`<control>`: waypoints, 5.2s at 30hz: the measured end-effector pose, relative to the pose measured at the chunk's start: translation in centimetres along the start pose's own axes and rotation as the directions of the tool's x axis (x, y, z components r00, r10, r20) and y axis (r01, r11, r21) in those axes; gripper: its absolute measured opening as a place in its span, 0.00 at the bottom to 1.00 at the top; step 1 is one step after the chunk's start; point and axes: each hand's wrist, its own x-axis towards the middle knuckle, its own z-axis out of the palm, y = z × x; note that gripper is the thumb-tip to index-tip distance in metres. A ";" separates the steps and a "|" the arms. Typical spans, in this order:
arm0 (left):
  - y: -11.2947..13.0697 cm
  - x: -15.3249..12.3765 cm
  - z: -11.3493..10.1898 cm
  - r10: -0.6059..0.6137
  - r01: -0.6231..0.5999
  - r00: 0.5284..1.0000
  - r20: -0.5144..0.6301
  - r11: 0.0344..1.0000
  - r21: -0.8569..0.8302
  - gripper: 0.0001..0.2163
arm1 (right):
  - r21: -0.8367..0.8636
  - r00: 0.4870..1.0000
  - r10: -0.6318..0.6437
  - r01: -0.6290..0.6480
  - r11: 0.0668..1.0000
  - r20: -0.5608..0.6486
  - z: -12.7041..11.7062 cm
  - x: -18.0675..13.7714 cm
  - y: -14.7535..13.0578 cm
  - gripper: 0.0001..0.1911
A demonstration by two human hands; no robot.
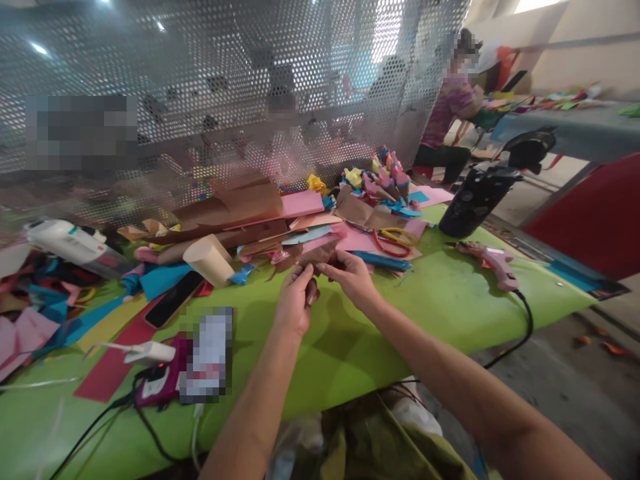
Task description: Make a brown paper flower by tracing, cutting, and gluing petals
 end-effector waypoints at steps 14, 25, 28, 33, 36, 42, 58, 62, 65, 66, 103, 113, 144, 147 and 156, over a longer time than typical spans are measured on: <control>0.0 0.2 0.1 0.019 -0.018 0.997 -0.069 1.000 0.018 0.11 | 0.030 0.997 -0.025 0.028 0.999 -0.077 -0.3 0.2 -0.7 0.22; 0.8 -0.3 0.2 -0.021 0.020 0.999 0.036 1.000 0.016 0.13 | 0.090 0.994 -0.005 0.015 0.996 -0.111 -0.7 0.2 -1.3 0.20; 0.5 0.1 -0.1 -0.013 0.012 1.000 0.007 0.999 0.031 0.12 | 0.086 0.993 -0.013 0.023 0.996 -0.119 -0.8 0.2 -1.3 0.19; 0.1 0.4 -0.4 -0.012 0.013 0.999 -0.043 0.999 0.029 0.12 | 0.060 0.990 -0.027 0.036 0.998 -0.141 -0.8 0.2 -1.1 0.18; 0.1 0.5 -0.4 0.008 -0.007 1.000 -0.019 0.999 0.041 0.14 | 0.081 0.989 -0.014 0.027 0.996 -0.148 -0.9 0.2 -1.2 0.18; 0.0 0.7 -0.8 0.029 -0.024 0.998 -0.060 0.996 0.084 0.14 | 0.126 0.975 -0.021 0.050 0.991 -0.223 -1.1 0.4 -1.3 0.19; 0.0 1.0 -1.0 0.021 -0.013 0.995 -0.100 0.997 0.072 0.17 | 0.037 0.961 -0.121 0.134 0.990 -0.249 -1.6 0.6 -1.3 0.17; 0.0 1.2 -1.3 0.009 0.001 0.996 -0.094 0.995 0.099 0.16 | -0.064 0.949 -0.184 0.173 0.983 -0.257 -1.8 0.7 -1.2 0.14; 0.0 1.4 -1.5 -0.010 0.018 0.997 -0.083 0.995 0.098 0.15 | -0.113 0.950 -0.185 0.161 0.980 -0.251 -1.9 0.8 -1.2 0.15; 0.0 1.4 -1.6 -0.014 0.023 0.996 -0.087 0.995 0.094 0.15 | -0.110 0.954 -0.177 0.154 0.982 -0.244 -1.9 0.8 -1.2 0.15; -0.2 1.4 -1.6 0.025 -0.021 0.999 -0.026 0.989 0.146 0.18 | 0.040 0.990 0.044 -0.038 0.998 -0.137 -1.7 0.9 -0.3 0.19; -0.3 1.5 -1.7 0.068 -0.052 0.994 -0.083 0.981 0.188 0.17 | -0.012 0.991 0.023 -0.025 1.000 -0.128 -1.6 0.9 -0.2 0.16; -0.3 1.3 -1.5 0.168 -0.152 0.985 -0.022 0.935 0.321 0.11 | -0.030 0.990 -0.023 0.019 0.999 -0.140 -1.6 0.6 -0.4 0.16; -0.4 1.4 -1.5 0.178 -0.184 0.983 0.046 0.942 0.279 0.13 | -0.014 0.993 -0.009 0.008 1.000 -0.121 -1.5 0.6 -0.4 0.17; -0.6 1.8 -1.6 0.171 -0.170 0.985 0.013 0.958 0.232 0.10 | -0.014 0.992 -0.027 0.025 1.000 -0.120 -1.5 0.5 -0.5 0.17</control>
